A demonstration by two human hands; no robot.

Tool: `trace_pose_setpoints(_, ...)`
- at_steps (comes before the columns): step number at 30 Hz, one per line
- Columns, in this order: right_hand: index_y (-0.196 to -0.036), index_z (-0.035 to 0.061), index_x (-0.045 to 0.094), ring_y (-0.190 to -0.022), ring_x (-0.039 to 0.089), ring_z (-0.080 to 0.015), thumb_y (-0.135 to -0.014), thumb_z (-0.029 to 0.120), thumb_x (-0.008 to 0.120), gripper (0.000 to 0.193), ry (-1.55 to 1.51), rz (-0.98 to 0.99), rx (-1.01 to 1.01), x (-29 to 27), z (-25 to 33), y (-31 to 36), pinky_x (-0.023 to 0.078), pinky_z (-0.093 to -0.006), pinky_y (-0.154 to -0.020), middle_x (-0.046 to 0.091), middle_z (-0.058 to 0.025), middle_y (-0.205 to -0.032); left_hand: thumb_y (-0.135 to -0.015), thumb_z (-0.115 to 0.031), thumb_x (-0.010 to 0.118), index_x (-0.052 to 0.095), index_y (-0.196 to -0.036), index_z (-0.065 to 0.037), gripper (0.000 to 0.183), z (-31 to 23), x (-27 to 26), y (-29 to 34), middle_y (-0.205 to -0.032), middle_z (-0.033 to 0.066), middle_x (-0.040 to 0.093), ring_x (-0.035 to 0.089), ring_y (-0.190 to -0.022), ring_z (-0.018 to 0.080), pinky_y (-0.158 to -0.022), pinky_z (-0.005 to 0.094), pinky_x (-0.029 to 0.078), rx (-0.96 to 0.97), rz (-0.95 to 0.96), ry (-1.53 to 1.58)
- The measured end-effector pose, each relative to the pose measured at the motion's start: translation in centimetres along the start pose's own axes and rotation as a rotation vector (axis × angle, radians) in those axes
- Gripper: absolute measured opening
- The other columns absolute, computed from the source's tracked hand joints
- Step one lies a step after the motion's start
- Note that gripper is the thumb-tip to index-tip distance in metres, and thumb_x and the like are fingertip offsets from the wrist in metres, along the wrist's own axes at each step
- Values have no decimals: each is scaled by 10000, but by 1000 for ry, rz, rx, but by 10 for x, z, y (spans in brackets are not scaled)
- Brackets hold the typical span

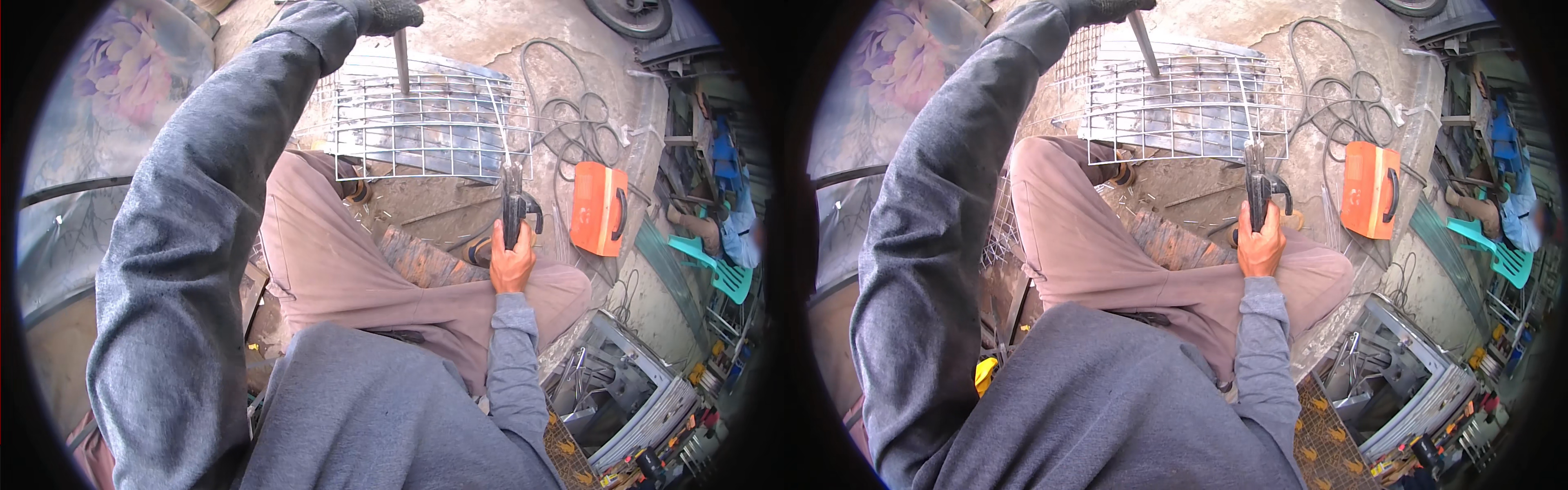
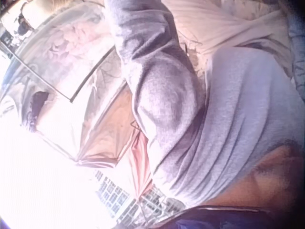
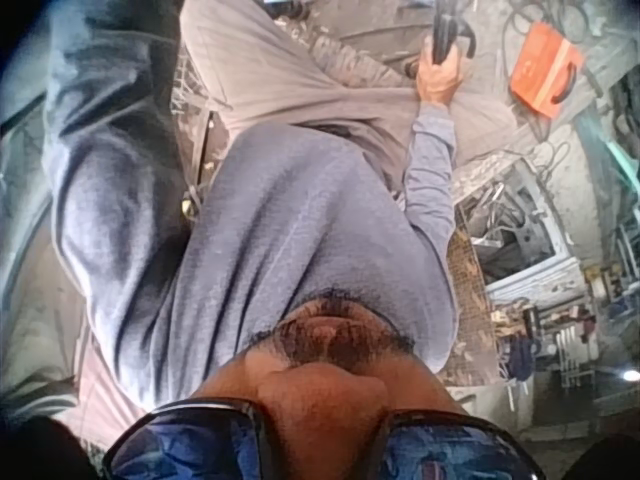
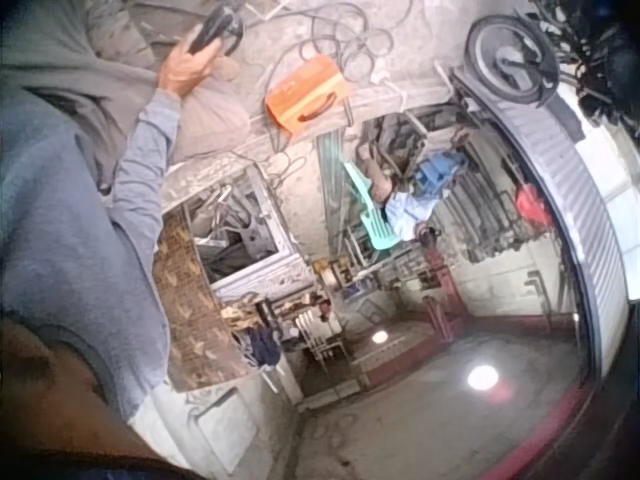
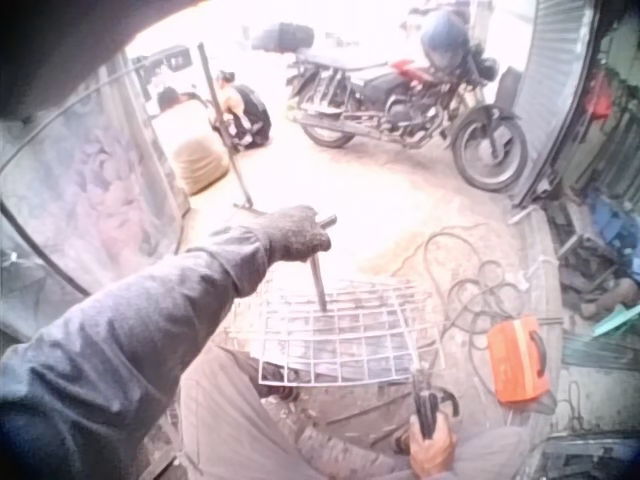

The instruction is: Welding metal rods onto a metal grid frame.

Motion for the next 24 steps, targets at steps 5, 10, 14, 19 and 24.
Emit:
trace_pose_setpoints(5,-1126,25,623,-778,677,-410,-932,249,729,315,64,5,-59,-1,-3,3,519,-453,-688,686,-203,-899,-822,-309,577,700,-1091,32,451,-30,-6,15,-1078,286,700,673,-1038,440,-917,482,534,-31,-9,3)
trace_pose_setpoints(10,-1101,23,632,-793,688,-410,-886,190,761,302,84,56,-200,9,2,7,543,-451,-683,702,-190,-925,-826,-297,560,701,-1070,41,440,-18,1,8,-1079,294,700,673,-1049,444,-928,490,533,14,-59,-44)
trace_pose_setpoints(14,-1168,22,624,-862,695,-411,-860,133,749,351,83,113,-246,20,-3,6,563,-454,-726,704,-198,-990,-832,-282,546,709,-1070,36,429,-28,2,10,-1091,300,697,673,-1062,444,-948,489,529,-14,-85,-22)
trace_pose_setpoints(19,-1236,16,612,-923,698,-413,-865,128,731,405,141,128,-268,27,-6,4,576,-446,-767,709,-215,-1071,-836,-279,539,711,-1077,29,428,-33,1,12,-1101,292,699,676,-1068,437,-955,489,527,-26,-73,-35)
trace_pose_setpoints(24,-1248,17,609,-929,697,-420,-869,136,731,416,150,166,-279,25,-6,3,579,-454,-764,707,-224,-1090,-837,-284,543,703,-1109,24,441,-33,5,9,-1125,280,698,676,-1074,429,-962,486,523,-16,-87,-60)
Point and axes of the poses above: each hand's wrist, its own y-axis away from the middle knuckle, its own x-axis out of the palm, z = x × y, the point moved 1 cm from there along -y, towards the middle knuckle
